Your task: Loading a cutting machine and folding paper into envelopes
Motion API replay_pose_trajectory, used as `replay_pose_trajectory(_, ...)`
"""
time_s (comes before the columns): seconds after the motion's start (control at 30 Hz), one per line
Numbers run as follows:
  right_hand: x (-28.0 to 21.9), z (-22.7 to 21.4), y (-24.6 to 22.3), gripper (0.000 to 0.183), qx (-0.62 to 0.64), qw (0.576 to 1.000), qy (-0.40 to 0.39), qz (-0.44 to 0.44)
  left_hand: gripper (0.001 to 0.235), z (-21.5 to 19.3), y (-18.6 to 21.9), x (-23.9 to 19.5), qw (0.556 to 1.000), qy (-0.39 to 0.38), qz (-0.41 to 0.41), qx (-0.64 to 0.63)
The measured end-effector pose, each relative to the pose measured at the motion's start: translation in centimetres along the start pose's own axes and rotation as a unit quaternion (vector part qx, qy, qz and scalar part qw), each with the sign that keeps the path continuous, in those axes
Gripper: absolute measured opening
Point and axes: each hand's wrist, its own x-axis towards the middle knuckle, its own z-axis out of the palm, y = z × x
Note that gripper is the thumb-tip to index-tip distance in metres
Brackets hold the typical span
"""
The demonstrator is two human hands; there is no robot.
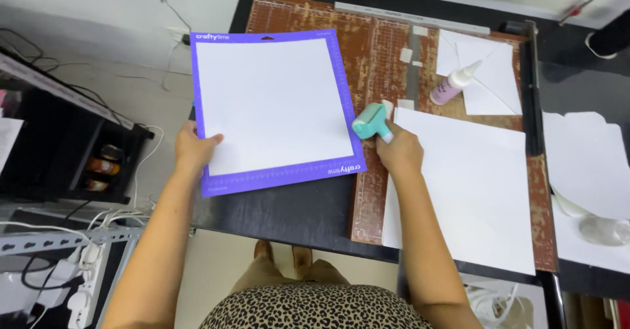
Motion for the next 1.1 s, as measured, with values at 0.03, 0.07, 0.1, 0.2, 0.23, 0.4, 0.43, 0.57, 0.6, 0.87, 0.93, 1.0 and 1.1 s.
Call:
replay_pose_trajectory(0.03,0.4,0.2,0.4,0.056,0.012,1.0,-0.002,-0.004,0.054,-0.8,-1.3,0.0,0.997,-0.015,0.02,-0.08)
replay_pose_trajectory(0.07,0.8,0.4,0.6,0.06,0.021,1.0,-0.005,-0.011,0.047,-1.7,-2.7,-0.2,0.986,-0.028,0.039,-0.16)
replay_pose_trajectory(0.1,0.6,0.2,0.7,0.06,0.021,1.0,-0.007,-0.02,0.047,-3.2,-1.9,-1.8,0.986,-0.02,0.037,-0.162)
replay_pose_trajectory(0.2,1.3,-0.1,-0.6,0.065,0.076,0.995,-0.003,-0.061,0.036,-8.3,-0.9,-6.0,0.969,-0.034,0.074,-0.234)
replay_pose_trajectory(0.23,1.4,0.0,-1.1,0.065,0.074,0.994,0.008,-0.083,0.033,-9.9,-1.4,-7.0,0.96,-0.03,0.118,-0.251)
replay_pose_trajectory(0.4,2.5,3.4,-1.9,0.069,0.047,0.975,0.047,-0.214,0.027,-17.3,-3.6,-16.4,0.925,0.084,0.18,-0.323)
replay_pose_trajectory(0.43,3.6,4.3,-1.9,0.076,0.022,0.984,0.053,-0.167,0.027,-18.9,-3.9,-19.0,0.915,0.095,0.189,-0.343)
replay_pose_trajectory(0.57,2.6,7.8,-5.4,0.062,-0.077,0.919,0.227,-0.312,0.034,-24.4,-9.8,-27.7,0.894,0.196,0.129,-0.381)
replay_pose_trajectory(0.6,0.9,9.4,-9.0,0.062,-0.069,0.915,0.225,-0.329,0.034,-25.4,-11.4,-30.1,0.89,0.215,0.13,-0.38)
replay_pose_trajectory(0.87,-32.2,13.5,-34.2,0.064,0.384,0.704,-0.531,-0.275,0.039,-29.3,-27.1,-44.8,0.792,0.371,-0.012,-0.485)
replay_pose_trajectory(0.93,-35.3,14.4,-36.4,0.071,0.369,0.678,-0.557,-0.307,0.045,-31.6,-27.1,-48.0,0.779,0.403,-0.02,-0.48)
replay_pose_trajectory(1.0,-37.1,15.9,-38.2,0.078,0.356,0.651,-0.579,-0.339,0.052,-34.0,-27.4,-49.9,0.767,0.431,-0.025,-0.475)
replay_pose_trajectory(1.1,-38.6,18.3,-39.4,0.08,0.355,0.629,-0.588,-0.364,0.068,-36.4,-29.2,-51.7,0.79,0.424,-0.03,-0.441)
